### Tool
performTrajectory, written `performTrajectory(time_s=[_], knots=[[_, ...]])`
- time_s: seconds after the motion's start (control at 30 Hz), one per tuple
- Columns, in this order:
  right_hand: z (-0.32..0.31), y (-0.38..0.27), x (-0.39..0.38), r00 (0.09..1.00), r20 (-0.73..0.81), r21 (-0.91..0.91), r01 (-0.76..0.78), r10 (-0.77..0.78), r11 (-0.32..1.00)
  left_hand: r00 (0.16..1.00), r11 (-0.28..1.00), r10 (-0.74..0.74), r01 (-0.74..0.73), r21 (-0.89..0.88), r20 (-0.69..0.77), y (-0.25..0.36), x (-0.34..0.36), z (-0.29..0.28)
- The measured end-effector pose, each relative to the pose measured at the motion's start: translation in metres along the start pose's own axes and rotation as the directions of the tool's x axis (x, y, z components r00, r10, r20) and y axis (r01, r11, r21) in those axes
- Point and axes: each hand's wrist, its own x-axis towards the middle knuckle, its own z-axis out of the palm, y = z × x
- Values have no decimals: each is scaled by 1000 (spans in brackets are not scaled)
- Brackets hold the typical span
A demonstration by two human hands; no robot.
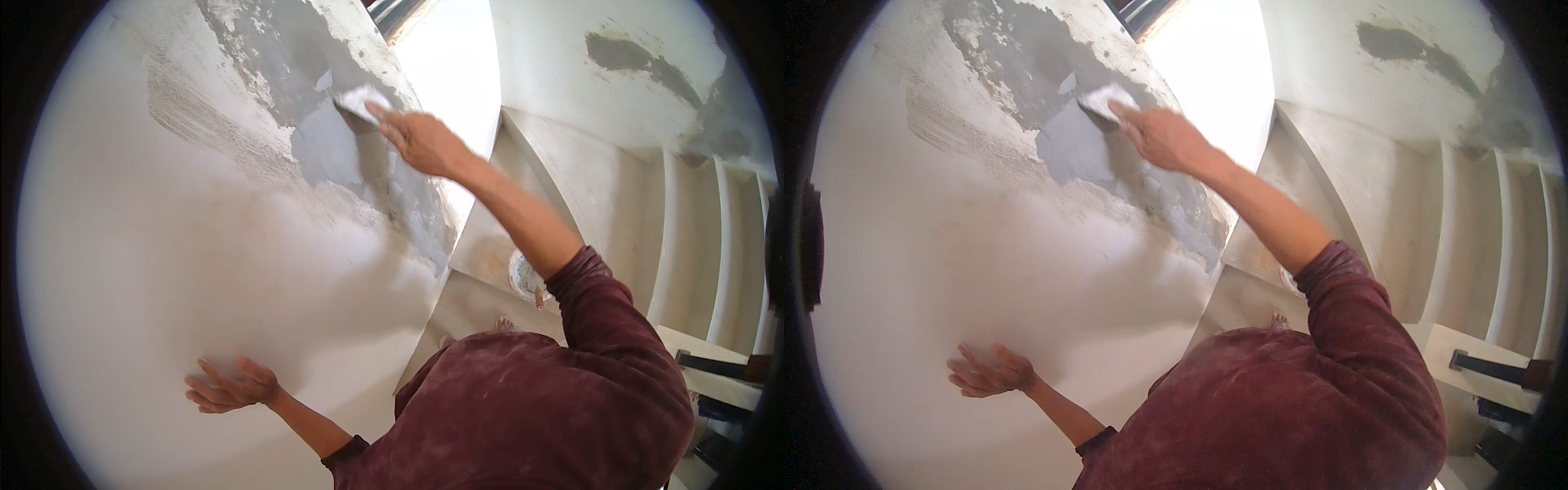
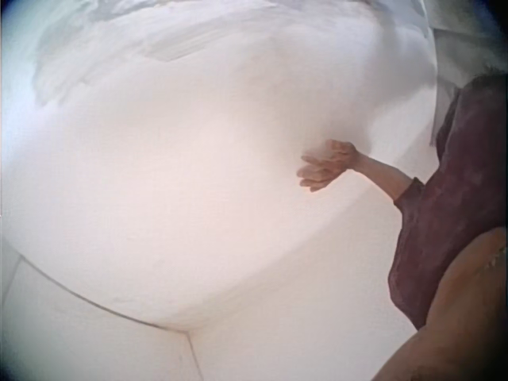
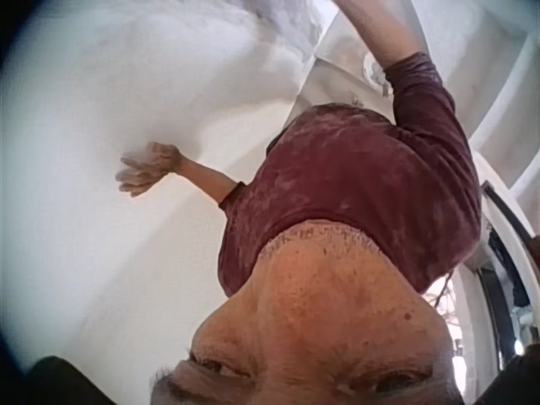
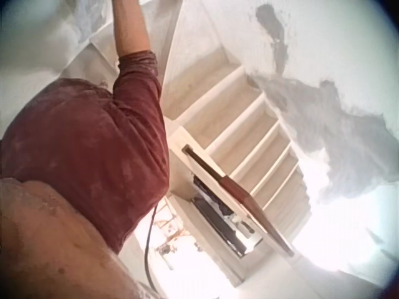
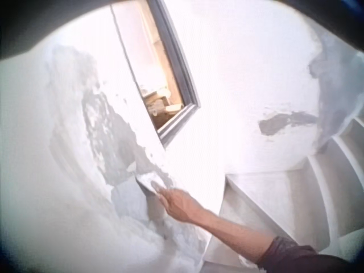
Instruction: The person applies plaster to a curved wall using a trowel, repeatedly scooping material from a bucket and smoothing it onto the surface. The person works along a spiral staircase, occasionally kneeling to reach lower sections.
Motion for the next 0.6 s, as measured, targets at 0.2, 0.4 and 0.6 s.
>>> performTrajectory(time_s=[0.2,0.4,0.6], knots=[[55,37,-69,956,275,-8,-104,103,994,1000,1000,6,-6,1,-16,9,3,7],[-24,8,-10,995,97,-89,43,-34,995,999,999,36,-36,31,-25,4,3,4],[-29,-13,25,991,102,-91,94,-85,991,996,997,77,-77,-15,-42,4,8,2]])
